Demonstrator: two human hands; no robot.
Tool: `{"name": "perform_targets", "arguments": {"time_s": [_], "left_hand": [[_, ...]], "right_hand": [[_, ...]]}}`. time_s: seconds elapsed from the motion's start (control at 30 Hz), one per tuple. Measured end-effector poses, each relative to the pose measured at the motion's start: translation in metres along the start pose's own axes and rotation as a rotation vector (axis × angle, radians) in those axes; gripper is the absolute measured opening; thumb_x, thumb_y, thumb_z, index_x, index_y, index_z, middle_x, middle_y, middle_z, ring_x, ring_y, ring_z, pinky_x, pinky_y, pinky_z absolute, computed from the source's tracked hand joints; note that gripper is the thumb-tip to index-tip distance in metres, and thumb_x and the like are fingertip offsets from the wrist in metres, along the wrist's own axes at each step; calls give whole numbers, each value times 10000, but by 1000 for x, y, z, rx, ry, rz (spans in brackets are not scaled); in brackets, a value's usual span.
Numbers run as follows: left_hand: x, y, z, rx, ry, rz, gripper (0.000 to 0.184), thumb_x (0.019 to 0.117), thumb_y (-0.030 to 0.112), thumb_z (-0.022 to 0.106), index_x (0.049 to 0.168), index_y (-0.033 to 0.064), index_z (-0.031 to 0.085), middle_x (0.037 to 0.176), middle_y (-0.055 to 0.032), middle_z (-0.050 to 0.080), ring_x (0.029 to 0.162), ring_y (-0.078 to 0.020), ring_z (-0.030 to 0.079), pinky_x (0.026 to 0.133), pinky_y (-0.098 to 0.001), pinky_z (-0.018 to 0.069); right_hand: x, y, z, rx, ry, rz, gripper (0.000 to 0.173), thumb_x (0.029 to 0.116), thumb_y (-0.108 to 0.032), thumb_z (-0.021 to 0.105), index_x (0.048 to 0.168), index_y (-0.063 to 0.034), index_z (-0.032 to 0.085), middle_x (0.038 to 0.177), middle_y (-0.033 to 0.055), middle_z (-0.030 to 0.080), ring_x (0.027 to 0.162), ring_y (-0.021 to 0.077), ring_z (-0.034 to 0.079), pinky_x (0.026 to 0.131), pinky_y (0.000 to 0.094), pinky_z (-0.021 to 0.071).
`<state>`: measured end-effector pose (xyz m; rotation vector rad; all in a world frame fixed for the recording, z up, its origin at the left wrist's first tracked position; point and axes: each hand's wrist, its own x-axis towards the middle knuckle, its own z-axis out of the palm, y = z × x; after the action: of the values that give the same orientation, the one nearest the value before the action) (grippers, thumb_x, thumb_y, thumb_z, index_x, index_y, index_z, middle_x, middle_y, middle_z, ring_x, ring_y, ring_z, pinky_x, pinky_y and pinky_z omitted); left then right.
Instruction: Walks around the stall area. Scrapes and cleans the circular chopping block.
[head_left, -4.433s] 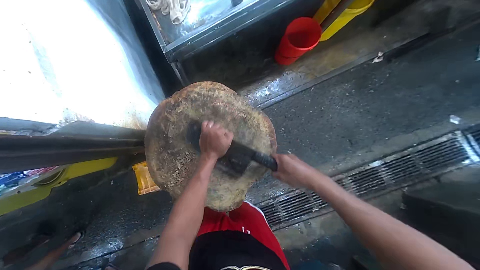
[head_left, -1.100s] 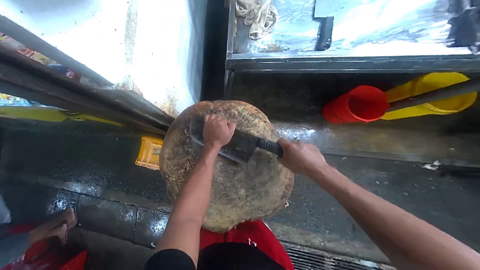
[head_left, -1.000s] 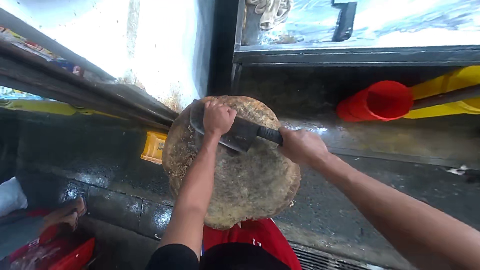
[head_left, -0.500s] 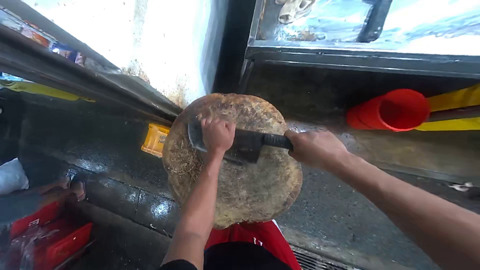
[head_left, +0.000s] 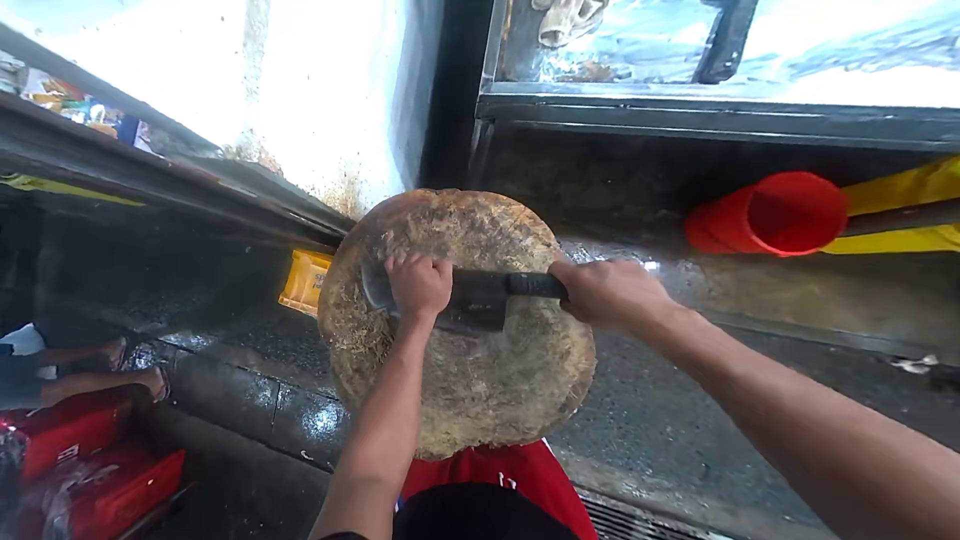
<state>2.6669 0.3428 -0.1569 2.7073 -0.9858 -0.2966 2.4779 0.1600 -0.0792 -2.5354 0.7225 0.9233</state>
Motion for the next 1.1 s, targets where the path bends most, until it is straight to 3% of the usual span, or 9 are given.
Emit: {"name": "perform_targets", "arguments": {"time_s": [0.1, 0.27, 0.33, 0.47, 0.63, 0.8, 0.9, 1.0, 1.1], "left_hand": [[51, 0, 1, 39, 79, 147, 477, 1021, 381, 444, 724, 113, 704, 814, -43, 714, 947, -230, 681, 1102, -487, 394], [-5, 2, 12, 5, 39, 51, 415, 997, 366, 482, 736, 145, 717, 833, -17, 717, 955, -207, 677, 1125, -493, 391], [-1, 6, 8, 20, -48, 43, 436, 1009, 358, 465, 762, 126, 740, 867, -38, 739, 982, -222, 689, 1132, -504, 383], [41, -7, 8, 53, 53, 178, 481, 1018, 360, 426, 684, 110, 666, 785, -43, 699, 918, -233, 674, 1093, -495, 396], [-23, -4, 13, 8, 18, 26, 405, 990, 348, 495, 734, 135, 726, 815, -28, 716, 946, -216, 681, 1120, -492, 392], [28, -15, 4, 47, 76, 128, 455, 1005, 346, 448, 706, 104, 689, 794, -56, 717, 919, -241, 695, 1110, -508, 407], [-4, -23, 1, 49, 59, 72, 438, 1019, 353, 447, 747, 122, 700, 834, -47, 700, 980, -235, 673, 1146, -520, 387], [-40, -10, 12, 27, 55, -25, 406, 973, 338, 502, 692, 125, 703, 770, -31, 699, 893, -215, 687, 1085, -494, 417], [1, -4, 5, 21, 74, 63, 410, 995, 339, 501, 736, 114, 725, 809, -51, 722, 925, -243, 693, 1101, -511, 414]], "right_hand": [[14, 1, -4, 24, 128, 41, 187, 889, -235, 734, 1048, -165, 663, 806, 141, 695, 802, 401, 704, 639, 617, 536], [-2, 4, 12, -6, -58, -6, 261, 906, -224, 706, 1135, -119, 637, 934, 193, 708, 934, 446, 698, 742, 648, 537], [-2, 8, 12, 23, -53, -3, 237, 911, -233, 704, 1117, -132, 647, 909, 176, 709, 916, 429, 702, 730, 637, 536], [11, -3, 8, 71, 17, 24, 186, 905, -238, 707, 1053, -151, 636, 834, 139, 692, 844, 391, 703, 680, 605, 542], [-7, 3, 23, 8, -101, -39, 282, 910, -220, 700, 1165, -124, 629, 942, 200, 707, 928, 450, 698, 744, 653, 532], [14, -8, 6, 69, 17, -22, 202, 897, -216, 719, 1076, -144, 658, 862, 157, 703, 858, 411, 703, 692, 631, 540], [10, -12, 17, 24, -32, -82, 259, 891, -200, 704, 1131, -124, 641, 905, 187, 696, 887, 440, 696, 701, 646, 543], [-7, -1, 27, -19, -97, -73, 261, 918, -213, 688, 1165, -146, 635, 942, 176, 712, 934, 431, 703, 741, 635, 543], [2, 2, 8, 38, 2, -32, 204, 914, -224, 714, 1096, -150, 657, 882, 162, 709, 889, 423, 703, 716, 634, 538]]}}
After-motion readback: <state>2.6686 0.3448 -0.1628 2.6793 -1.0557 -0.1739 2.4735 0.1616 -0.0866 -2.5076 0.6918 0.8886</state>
